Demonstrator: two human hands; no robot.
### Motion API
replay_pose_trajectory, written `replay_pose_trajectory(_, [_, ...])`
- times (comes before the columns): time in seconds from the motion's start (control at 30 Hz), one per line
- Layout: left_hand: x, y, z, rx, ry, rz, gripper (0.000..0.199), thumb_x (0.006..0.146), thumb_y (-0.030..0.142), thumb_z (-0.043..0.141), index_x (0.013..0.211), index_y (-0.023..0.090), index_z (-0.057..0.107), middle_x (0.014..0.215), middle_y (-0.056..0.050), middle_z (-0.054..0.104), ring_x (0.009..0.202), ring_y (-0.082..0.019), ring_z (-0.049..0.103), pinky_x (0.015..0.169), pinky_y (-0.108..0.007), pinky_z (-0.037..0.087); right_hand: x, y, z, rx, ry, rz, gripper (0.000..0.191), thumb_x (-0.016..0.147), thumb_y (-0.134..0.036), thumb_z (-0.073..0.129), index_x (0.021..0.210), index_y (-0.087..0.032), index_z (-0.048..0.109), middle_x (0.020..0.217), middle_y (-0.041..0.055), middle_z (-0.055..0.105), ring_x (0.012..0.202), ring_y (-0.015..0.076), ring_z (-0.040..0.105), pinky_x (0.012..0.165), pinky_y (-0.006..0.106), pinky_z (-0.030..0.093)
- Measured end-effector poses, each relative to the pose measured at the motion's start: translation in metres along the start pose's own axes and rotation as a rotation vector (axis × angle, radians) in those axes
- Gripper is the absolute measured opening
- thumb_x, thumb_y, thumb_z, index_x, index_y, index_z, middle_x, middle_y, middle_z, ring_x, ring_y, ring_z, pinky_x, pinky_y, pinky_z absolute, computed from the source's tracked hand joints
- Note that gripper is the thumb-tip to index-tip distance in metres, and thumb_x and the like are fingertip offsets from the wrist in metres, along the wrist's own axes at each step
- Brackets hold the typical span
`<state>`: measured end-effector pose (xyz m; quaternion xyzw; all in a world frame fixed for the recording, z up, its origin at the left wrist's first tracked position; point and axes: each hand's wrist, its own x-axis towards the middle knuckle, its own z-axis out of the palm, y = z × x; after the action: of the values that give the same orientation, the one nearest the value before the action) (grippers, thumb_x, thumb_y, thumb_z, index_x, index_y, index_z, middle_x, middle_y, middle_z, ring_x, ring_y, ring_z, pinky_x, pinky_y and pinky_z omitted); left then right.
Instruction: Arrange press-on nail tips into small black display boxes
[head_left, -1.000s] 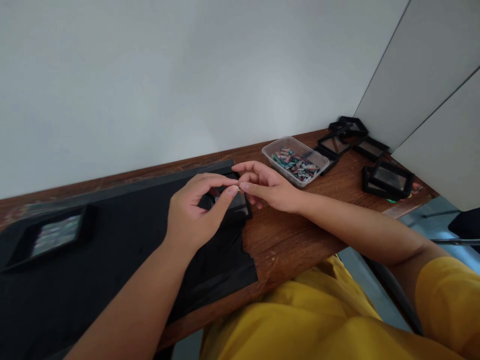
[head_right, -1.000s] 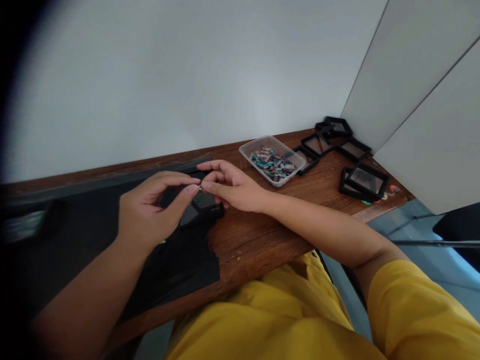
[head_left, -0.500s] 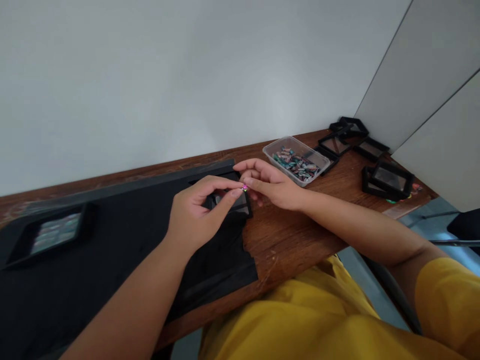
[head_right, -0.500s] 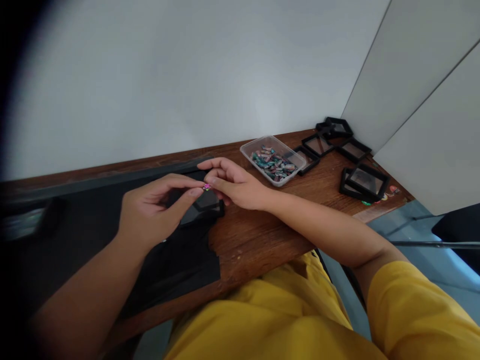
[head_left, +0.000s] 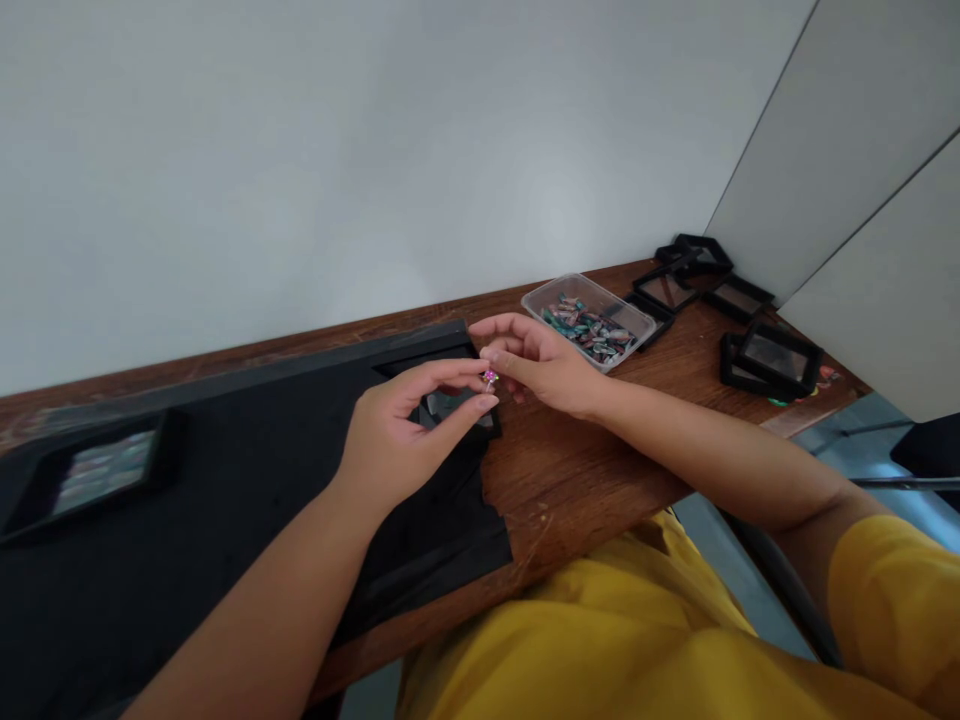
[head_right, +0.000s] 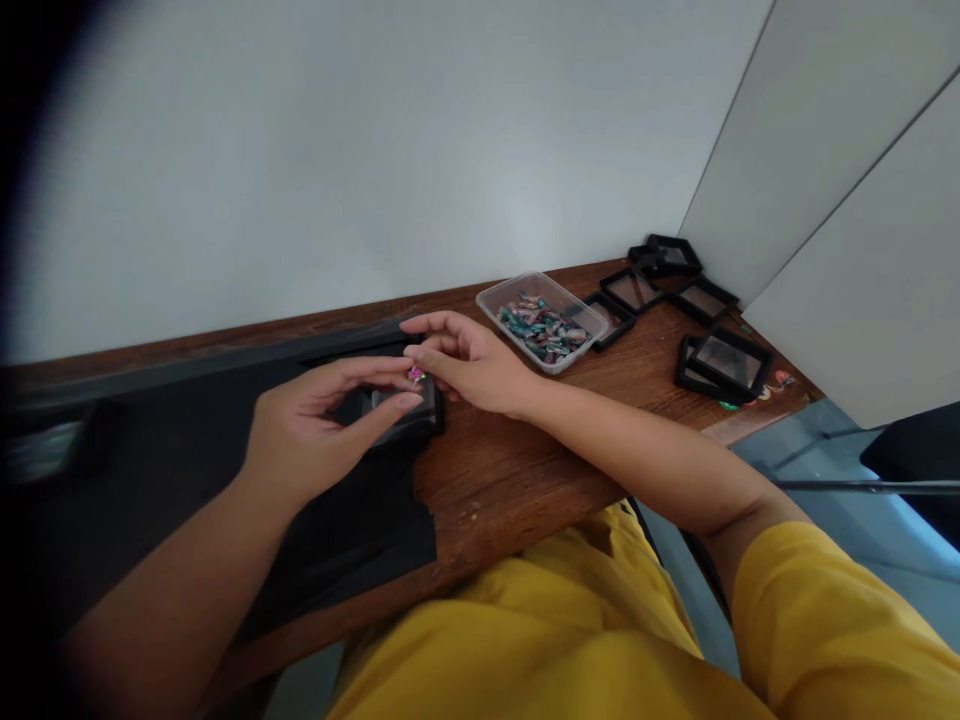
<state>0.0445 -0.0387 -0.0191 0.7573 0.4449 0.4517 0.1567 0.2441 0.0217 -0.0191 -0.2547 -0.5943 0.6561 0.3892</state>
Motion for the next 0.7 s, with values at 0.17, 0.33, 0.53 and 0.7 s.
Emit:
replay_pose_trajectory(0.17, [-0.0006, -0.0007, 0.0017, -0.016, 0.07, 0.007, 0.034, 0.096, 0.043, 0.084, 0.126, 0.031, 0.074, 0.097, 0.0, 0.084, 0.091, -0.023, 0.082, 0.096, -0.041, 0.068, -0.0005, 0.0037, 0.0013, -0.022, -0.037, -0.005, 0.02, 0.109, -0.028, 0.07, 0.122, -0.024, 0.056, 0.077, -0.0087, 0.06, 0.055, 0.0079, 0.049, 0.05, 0.017, 0.044])
replay_pose_trajectory(0.33, [0.0037, 0.0024, -0.0023, 0.07, 0.014, 0.062, 0.025, 0.097, 0.045, 0.084, 0.117, 0.034, 0.075, 0.094, 0.002, 0.082, 0.087, -0.022, 0.08, 0.087, -0.039, 0.069, -0.0014, 0.0073, 0.0028, -0.028, -0.028, -0.023, 0.017, 0.108, -0.024, 0.068, 0.121, -0.023, 0.057, 0.084, -0.0061, 0.064, 0.058, 0.0077, 0.048, 0.052, 0.018, 0.041])
replay_pose_trajectory(0.53, [0.0046, 0.0008, -0.0016, 0.079, 0.021, 0.082, 0.03, 0.095, 0.048, 0.086, 0.117, 0.031, 0.075, 0.098, 0.001, 0.083, 0.087, -0.021, 0.08, 0.085, -0.036, 0.069, -0.0023, 0.0065, 0.0025, -0.058, 0.026, 0.008, 0.02, 0.105, -0.024, 0.072, 0.12, -0.022, 0.059, 0.078, -0.0067, 0.065, 0.056, 0.0083, 0.048, 0.053, 0.019, 0.041])
replay_pose_trajectory(0.7, [0.0023, -0.0004, -0.002, 0.11, 0.007, 0.066, 0.028, 0.094, 0.045, 0.087, 0.118, 0.035, 0.076, 0.103, 0.001, 0.085, 0.091, -0.023, 0.081, 0.088, -0.038, 0.069, -0.0021, 0.0038, 0.0022, -0.09, 0.059, 0.042, 0.021, 0.104, -0.026, 0.076, 0.12, -0.02, 0.063, 0.068, -0.0088, 0.063, 0.053, 0.008, 0.049, 0.052, 0.018, 0.041])
